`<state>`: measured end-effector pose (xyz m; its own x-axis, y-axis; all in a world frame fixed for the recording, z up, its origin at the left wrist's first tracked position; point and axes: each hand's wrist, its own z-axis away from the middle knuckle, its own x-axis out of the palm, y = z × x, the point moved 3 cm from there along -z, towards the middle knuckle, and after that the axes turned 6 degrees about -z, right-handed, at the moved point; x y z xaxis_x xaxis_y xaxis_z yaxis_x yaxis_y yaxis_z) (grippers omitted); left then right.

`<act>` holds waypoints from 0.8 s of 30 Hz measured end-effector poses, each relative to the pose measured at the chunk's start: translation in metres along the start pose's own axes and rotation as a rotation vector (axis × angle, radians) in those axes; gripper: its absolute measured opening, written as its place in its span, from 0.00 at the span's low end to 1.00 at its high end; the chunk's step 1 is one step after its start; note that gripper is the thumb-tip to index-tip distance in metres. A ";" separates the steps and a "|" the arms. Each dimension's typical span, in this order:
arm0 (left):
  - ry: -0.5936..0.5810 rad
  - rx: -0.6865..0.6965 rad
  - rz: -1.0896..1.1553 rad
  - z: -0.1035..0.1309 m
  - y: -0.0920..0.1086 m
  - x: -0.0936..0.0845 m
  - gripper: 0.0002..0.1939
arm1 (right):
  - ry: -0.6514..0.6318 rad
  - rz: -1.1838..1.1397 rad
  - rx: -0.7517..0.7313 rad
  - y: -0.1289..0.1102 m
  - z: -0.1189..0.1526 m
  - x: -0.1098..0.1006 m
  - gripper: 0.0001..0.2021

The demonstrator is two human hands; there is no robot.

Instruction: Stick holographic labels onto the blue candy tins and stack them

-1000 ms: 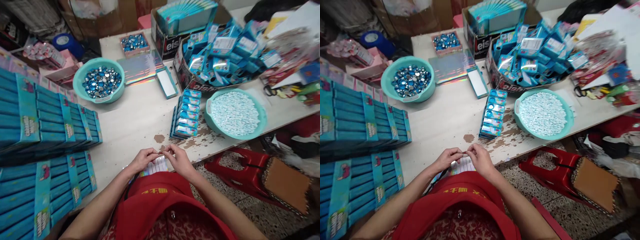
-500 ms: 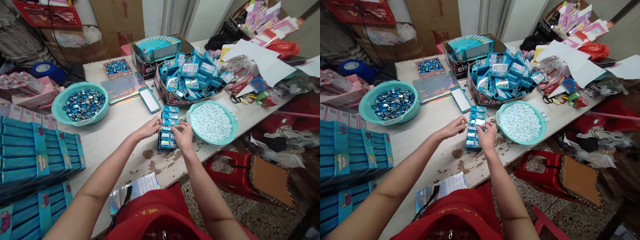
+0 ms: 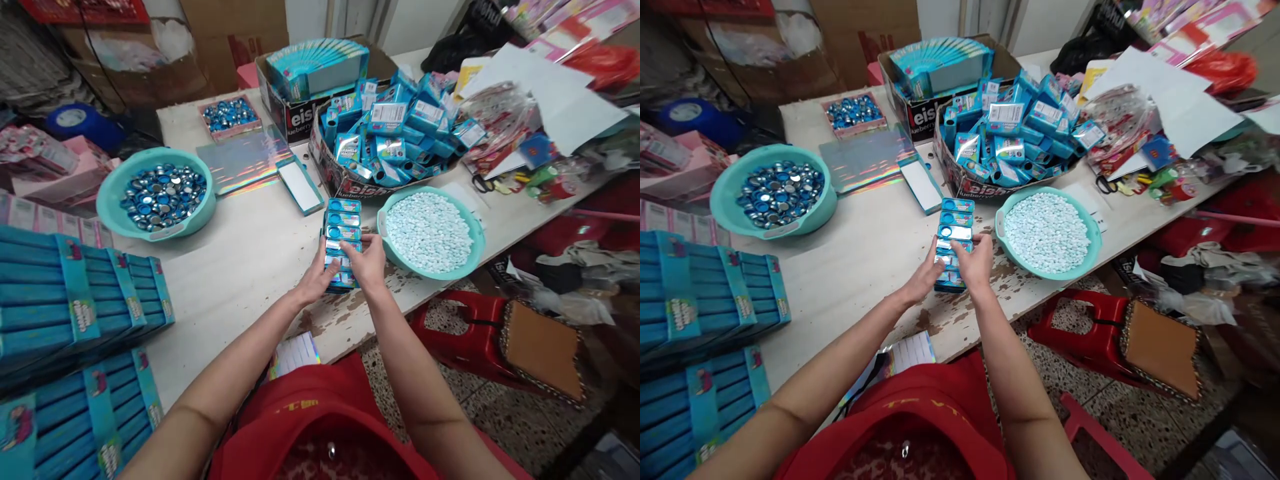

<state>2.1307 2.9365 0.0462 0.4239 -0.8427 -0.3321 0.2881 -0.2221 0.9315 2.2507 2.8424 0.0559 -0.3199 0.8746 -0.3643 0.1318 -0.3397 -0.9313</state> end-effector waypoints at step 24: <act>-0.051 -0.837 -0.501 0.210 -0.143 -0.026 0.05 | -1.277 0.573 -0.619 0.080 0.243 0.078 0.13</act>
<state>1.8984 2.8872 -0.0473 0.0538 -0.7701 -0.6357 0.9496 -0.1573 0.2710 2.0084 2.7999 -0.0487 -0.6172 -0.3022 -0.7265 0.7698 -0.0409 -0.6369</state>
